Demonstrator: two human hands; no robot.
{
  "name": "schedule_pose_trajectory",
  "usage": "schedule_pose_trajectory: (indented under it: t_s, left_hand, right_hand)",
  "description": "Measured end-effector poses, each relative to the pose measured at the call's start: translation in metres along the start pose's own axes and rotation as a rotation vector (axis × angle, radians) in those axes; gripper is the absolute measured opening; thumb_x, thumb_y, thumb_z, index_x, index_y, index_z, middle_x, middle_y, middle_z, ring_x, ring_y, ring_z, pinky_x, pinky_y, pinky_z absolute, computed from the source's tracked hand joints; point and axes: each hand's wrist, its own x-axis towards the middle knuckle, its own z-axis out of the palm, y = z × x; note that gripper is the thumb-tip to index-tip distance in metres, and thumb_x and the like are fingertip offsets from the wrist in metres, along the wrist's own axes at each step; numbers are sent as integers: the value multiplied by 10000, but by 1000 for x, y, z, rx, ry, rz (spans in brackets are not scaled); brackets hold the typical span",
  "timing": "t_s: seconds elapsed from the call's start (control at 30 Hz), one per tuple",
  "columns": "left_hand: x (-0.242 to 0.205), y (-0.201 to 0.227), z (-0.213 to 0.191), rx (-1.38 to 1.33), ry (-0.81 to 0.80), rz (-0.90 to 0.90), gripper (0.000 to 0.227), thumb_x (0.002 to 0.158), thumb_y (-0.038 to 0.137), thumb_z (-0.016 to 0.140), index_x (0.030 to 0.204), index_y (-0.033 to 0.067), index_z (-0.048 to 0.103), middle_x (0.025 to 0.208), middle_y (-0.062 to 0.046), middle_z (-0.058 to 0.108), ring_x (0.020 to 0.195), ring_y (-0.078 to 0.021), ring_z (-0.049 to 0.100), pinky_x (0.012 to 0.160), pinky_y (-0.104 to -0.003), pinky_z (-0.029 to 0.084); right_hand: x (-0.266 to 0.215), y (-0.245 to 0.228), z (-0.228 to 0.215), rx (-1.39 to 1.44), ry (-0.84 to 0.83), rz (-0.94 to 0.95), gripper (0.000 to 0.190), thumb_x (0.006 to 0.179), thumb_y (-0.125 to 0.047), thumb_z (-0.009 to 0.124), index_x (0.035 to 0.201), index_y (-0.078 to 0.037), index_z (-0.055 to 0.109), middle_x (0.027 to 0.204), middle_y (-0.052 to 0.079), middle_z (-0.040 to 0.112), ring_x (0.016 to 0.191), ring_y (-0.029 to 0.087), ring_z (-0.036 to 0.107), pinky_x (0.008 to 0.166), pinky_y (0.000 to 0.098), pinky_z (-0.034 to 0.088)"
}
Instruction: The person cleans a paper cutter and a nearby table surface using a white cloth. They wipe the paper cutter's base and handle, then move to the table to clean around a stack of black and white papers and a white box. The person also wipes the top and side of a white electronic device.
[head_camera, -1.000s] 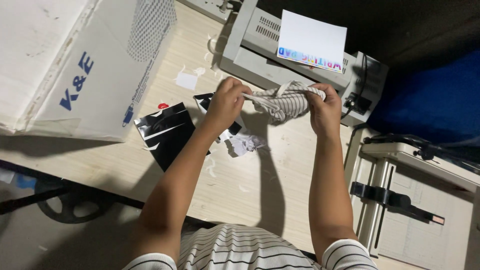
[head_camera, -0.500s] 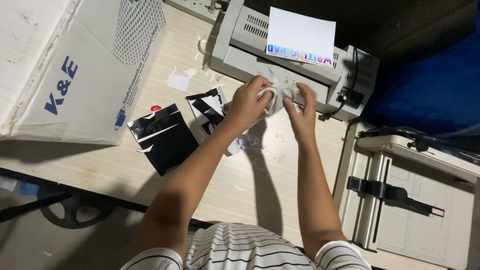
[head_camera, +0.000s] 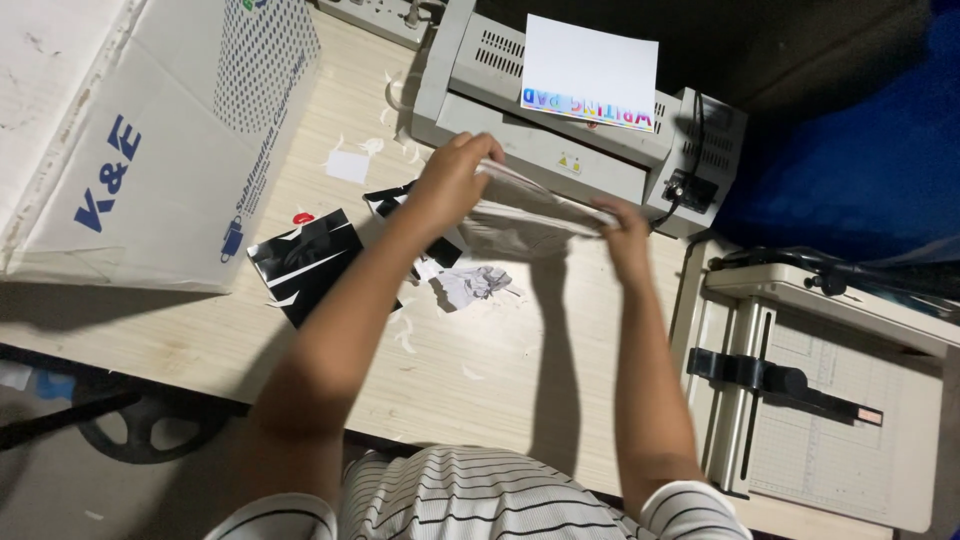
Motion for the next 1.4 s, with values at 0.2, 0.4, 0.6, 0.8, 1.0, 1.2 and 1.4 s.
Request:
schedule_pose_trajectory:
  t_s: [0.2, 0.4, 0.6, 0.8, 1.0, 1.2, 1.4]
  left_hand:
    - [3, 0, -11, 137, -519, -82, 315, 834, 170, 788, 1146, 184, 750, 1189, -83, 596, 1089, -217, 601, 956, -352, 528]
    - [5, -97, 69, 329, -440, -93, 343, 870, 314, 778, 1144, 112, 733, 1129, -152, 656, 1037, -293, 639, 925, -438, 543]
    - [-19, -66, 81, -765, -107, -650, 341, 986, 357, 650, 1152, 65, 590, 1079, -159, 694, 945, -251, 695, 813, -432, 559]
    - [-57, -105, 71, -886, 99, -450, 315, 979, 100, 635, 1263, -12, 559, 1155, -169, 683, 989, -231, 672, 824, -365, 574]
    - [-109, -93, 43, -1165, 113, -340, 448, 977, 45, 563, 1412, 26, 459, 1253, -142, 648, 1077, -196, 690, 869, -317, 609]
    - [-142, -92, 9, -1257, 93, -538, 552, 956, 62, 524, 1480, 66, 349, 1250, -186, 633, 1067, -264, 705, 815, -384, 652]
    - [-146, -108, -1, -1289, 22, -573, 547, 969, 70, 512, 1490, 71, 347, 1267, -193, 629, 1087, -268, 706, 831, -391, 658]
  right_hand:
    - [28, -3, -88, 81, -328, 49, 249, 914, 28, 606, 1123, -37, 726, 1066, 78, 725, 1011, 158, 651, 939, 296, 536]
    - [33, -1, -76, 170, -413, 190, 229, 1024, -206, 677, 1067, 17, 708, 962, 113, 733, 858, 181, 655, 778, 329, 530]
    - [-56, -48, 57, 207, -415, -12, 402, 1023, -301, 585, 1308, -19, 595, 1100, 114, 674, 967, 203, 664, 789, 355, 572]
    - [-92, -63, 112, 113, -471, -153, 460, 1042, -355, 588, 1363, -26, 604, 1287, 140, 636, 1130, 227, 653, 904, 381, 568]
    - [-114, -89, 146, 804, -488, 275, 588, 974, -445, 538, 1461, -126, 457, 1381, 60, 609, 1238, 250, 593, 974, 485, 508]
    - [-123, -83, 172, 611, -522, 308, 550, 993, -291, 601, 1487, -91, 465, 1346, 102, 604, 1226, 262, 575, 1039, 508, 475]
    - [-131, -87, 191, 585, -481, 337, 534, 984, -183, 615, 1481, -47, 472, 1325, 127, 616, 1197, 247, 610, 1025, 439, 518]
